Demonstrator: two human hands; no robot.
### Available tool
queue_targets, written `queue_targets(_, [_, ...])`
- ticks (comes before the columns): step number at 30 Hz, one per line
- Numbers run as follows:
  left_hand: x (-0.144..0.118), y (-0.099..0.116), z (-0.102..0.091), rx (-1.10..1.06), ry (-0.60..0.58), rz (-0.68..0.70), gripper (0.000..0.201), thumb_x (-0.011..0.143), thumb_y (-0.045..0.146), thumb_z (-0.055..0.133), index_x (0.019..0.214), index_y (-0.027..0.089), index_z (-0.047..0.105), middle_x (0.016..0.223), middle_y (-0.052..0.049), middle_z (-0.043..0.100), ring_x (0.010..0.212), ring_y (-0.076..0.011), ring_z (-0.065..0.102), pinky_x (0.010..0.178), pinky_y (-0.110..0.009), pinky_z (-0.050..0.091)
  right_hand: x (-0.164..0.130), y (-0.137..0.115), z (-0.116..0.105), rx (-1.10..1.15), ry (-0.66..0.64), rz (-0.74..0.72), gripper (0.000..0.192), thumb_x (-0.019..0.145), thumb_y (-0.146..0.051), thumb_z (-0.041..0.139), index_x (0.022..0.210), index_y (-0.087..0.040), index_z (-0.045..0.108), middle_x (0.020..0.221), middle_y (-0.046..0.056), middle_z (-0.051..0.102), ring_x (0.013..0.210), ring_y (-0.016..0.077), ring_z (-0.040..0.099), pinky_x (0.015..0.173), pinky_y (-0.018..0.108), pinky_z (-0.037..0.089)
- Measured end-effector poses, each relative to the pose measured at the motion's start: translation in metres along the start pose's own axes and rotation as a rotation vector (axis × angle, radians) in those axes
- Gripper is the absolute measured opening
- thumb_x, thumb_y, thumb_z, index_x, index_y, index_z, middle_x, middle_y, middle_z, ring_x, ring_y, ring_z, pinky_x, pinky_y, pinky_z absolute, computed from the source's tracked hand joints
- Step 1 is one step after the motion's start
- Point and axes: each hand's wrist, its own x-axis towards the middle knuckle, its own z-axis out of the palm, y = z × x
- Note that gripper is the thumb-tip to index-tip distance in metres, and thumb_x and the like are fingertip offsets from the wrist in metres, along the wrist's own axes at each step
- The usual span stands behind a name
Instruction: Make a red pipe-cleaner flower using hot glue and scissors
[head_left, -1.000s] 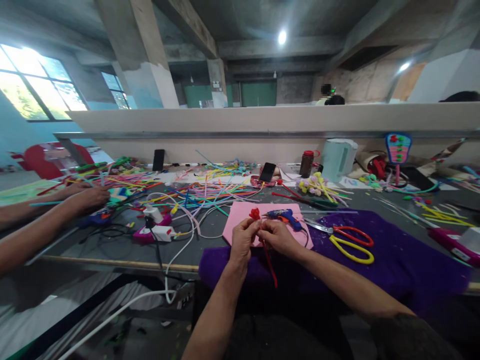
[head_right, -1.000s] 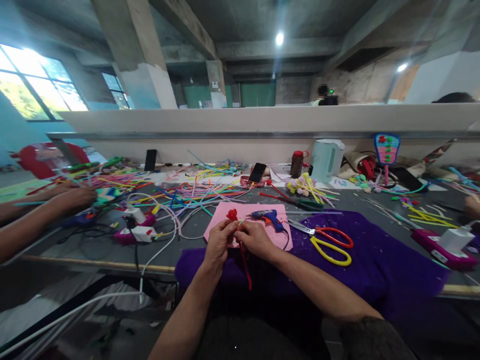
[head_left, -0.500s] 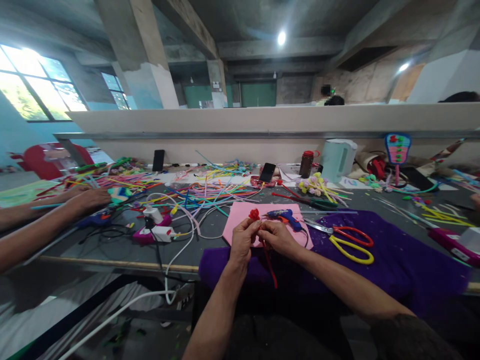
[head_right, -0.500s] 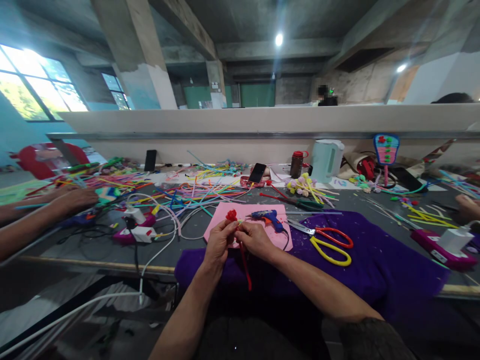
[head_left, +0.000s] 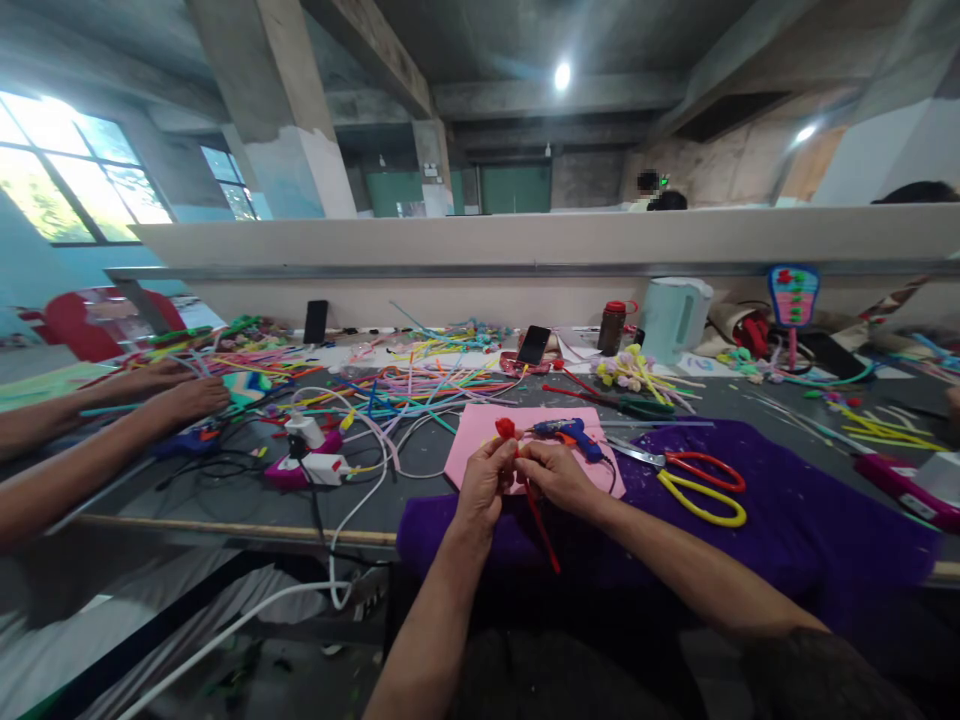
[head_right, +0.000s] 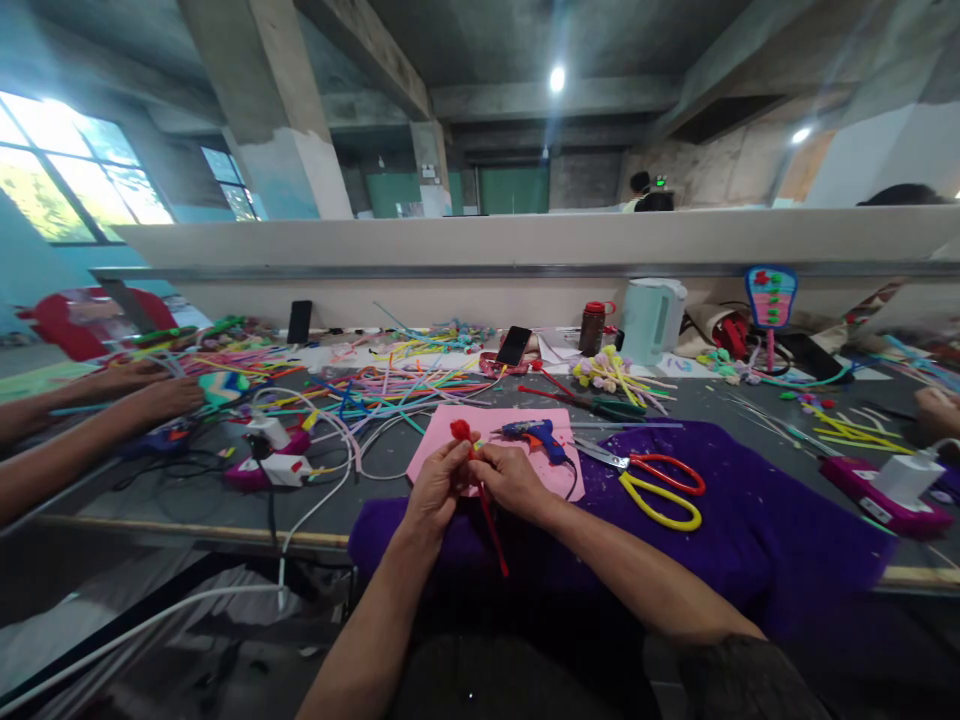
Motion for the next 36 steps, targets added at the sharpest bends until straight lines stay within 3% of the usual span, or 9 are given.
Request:
queue_targets(10, [0.0029,-0.0036,-0.0045,0.018,0.009,0.037,0.03,0.059,0.033,0.069,0.08,0.013,0.062,0.044,0.008,0.039,0.033,-0.0005,0.027,0.035,-0.017,0.013,0.0001,0.0006,0.0001,0.039,-0.011,0.008,0.022,0.082,-0.026,0.046,0.063,-0.015,0.053,0.048,-0.004,0.047,0.048,0.0082,0.045,0.048,0.019,0.032])
queue_targets(16, [0.0014,-0.0008,-0.0007,-0.031,0.037,0.028,0.028,0.054,0.029,0.073,0.071,0.014,0.056,0.047,0.008,0.04,0.035,-0.0002,0.03,0.036,-0.016,0.016,-0.0003,-0.0013,-0.0001,0.045,-0.017,0.004,0.022,0.082,-0.026,0.046,0.064,-0.016,0.053,0.051,-0.003,0.048,0.048,0.0085,0.045,0.047,0.019,0.032])
queue_targets(29, [-0.0018,-0.0016,0.0016,0.07,0.052,0.097,0.026,0.057,0.032,0.071,0.07,0.013,0.059,0.046,0.008,0.036,0.036,-0.0005,0.028,0.036,-0.017,0.014,-0.0002,-0.0034,0.0008,0.051,0.027,-0.014,0.022,0.081,-0.024,0.045,0.06,-0.016,0.048,0.053,-0.003,0.045,0.049,0.0079,0.042,0.048,0.019,0.031])
queue_targets(36, [-0.0032,-0.002,0.0037,0.106,0.001,0.065,0.036,0.056,0.032,0.071,0.086,0.013,0.065,0.057,0.003,0.05,0.043,-0.002,0.035,0.04,-0.017,0.021,-0.0002,-0.0031,-0.003,0.106,0.053,0.02,0.026,0.084,-0.029,0.041,0.062,-0.016,0.048,0.053,-0.003,0.046,0.048,0.0081,0.043,0.046,0.019,0.032])
